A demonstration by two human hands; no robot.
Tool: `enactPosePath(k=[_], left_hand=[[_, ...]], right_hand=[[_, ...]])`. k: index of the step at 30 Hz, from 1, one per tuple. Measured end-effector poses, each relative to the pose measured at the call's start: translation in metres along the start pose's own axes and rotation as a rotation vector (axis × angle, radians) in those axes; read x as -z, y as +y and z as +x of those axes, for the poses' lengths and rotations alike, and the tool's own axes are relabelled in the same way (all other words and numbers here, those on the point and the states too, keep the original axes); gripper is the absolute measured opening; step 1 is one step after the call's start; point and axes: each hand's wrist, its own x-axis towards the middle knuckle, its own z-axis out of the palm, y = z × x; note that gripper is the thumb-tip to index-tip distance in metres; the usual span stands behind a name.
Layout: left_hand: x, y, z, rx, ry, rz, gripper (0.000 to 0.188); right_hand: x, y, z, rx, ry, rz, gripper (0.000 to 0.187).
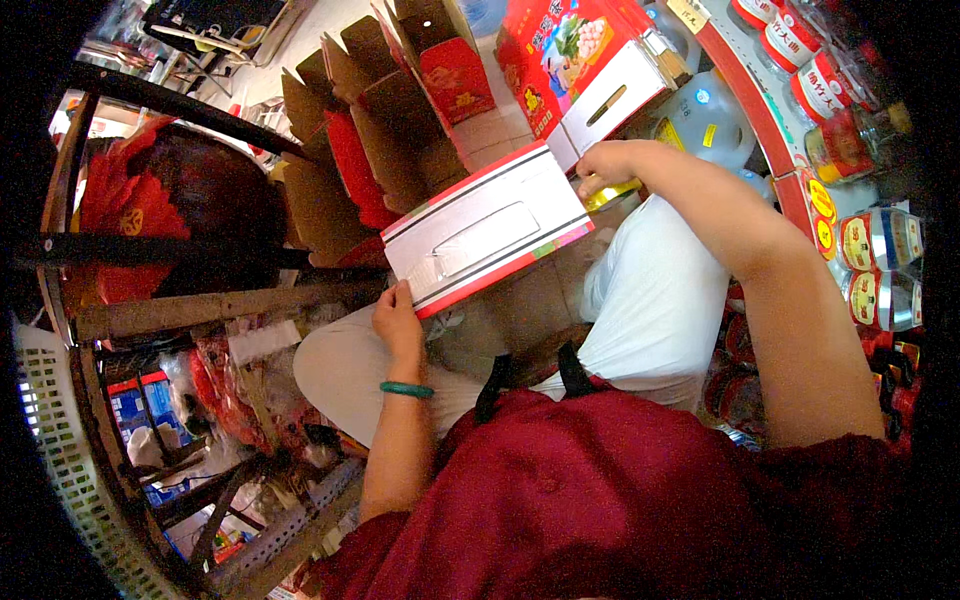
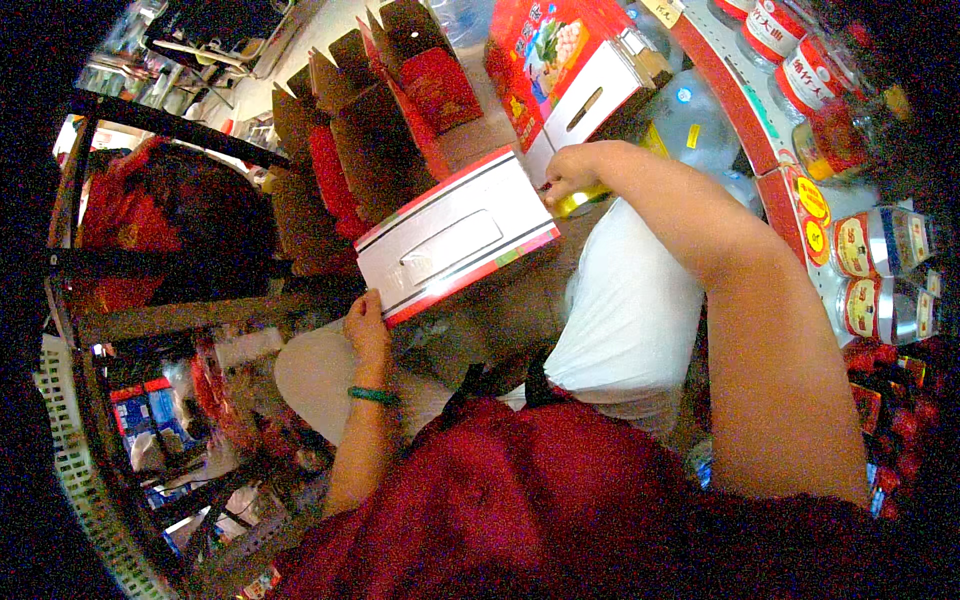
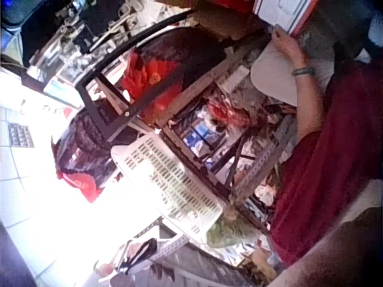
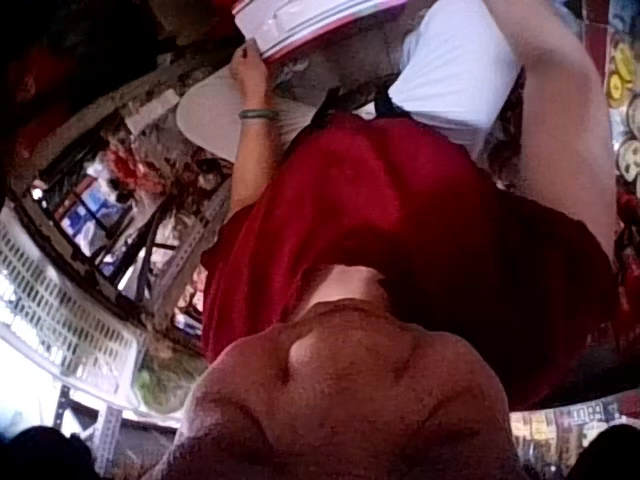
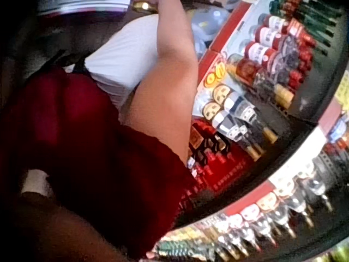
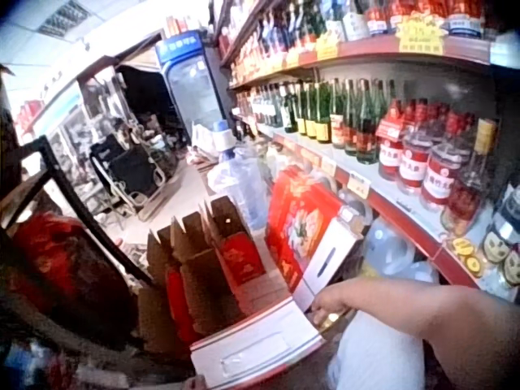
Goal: The person assembles red and white cardboard boxes by folding flaps and securing them with yellow tape. The person handles multiple boxes one at a time, folding and taping each before moving to the next.
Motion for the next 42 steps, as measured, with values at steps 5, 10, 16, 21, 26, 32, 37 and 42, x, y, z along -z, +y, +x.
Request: enactPosePath(k=[5,10,16,21,26,32,37,42], left_hand=[[0.001,-0.001,0.003,0.004,-0.110,0.023,0.041],[-0.005,-0.022,0.014,0.116,-0.201,-0.211,0.050],[0.001,-0.006,0.018,0.072,-0.056,-0.158,0.050],[-0.016,0.085,-0.001,-0.927,-0.352,0.327,0.060],[-0.048,0.105,-0.020,-1.080,-0.491,0.661,0.080],[-0.049,0.108,-0.013,-1.053,-0.539,0.628,0.078],[-0.051,0.113,-0.006,-1.040,-0.561,0.557,0.068],[-0.064,0.146,-0.008,-1.008,-0.483,0.410,0.070]], right_hand=[[0.001,-0.001,-0.001,-0.049,-0.025,0.034,0.044],[0.001,0.002,0.005,-0.011,-0.034,0.095,0.044],[-0.005,0.008,0.007,0.003,-0.033,0.097,0.044],[-0.004,0.008,0.004,-0.018,-0.065,0.046,0.048],[0.001,0.003,0.000,0.085,-0.010,0.116,0.049],[-0.008,0.015,0.016,0.023,-0.018,0.115,0.049],[-0.001,0.016,0.011,0.050,-0.093,0.184,0.049],[0.007,0.014,0.004,-0.005,-0.015,0.052,0.043]])
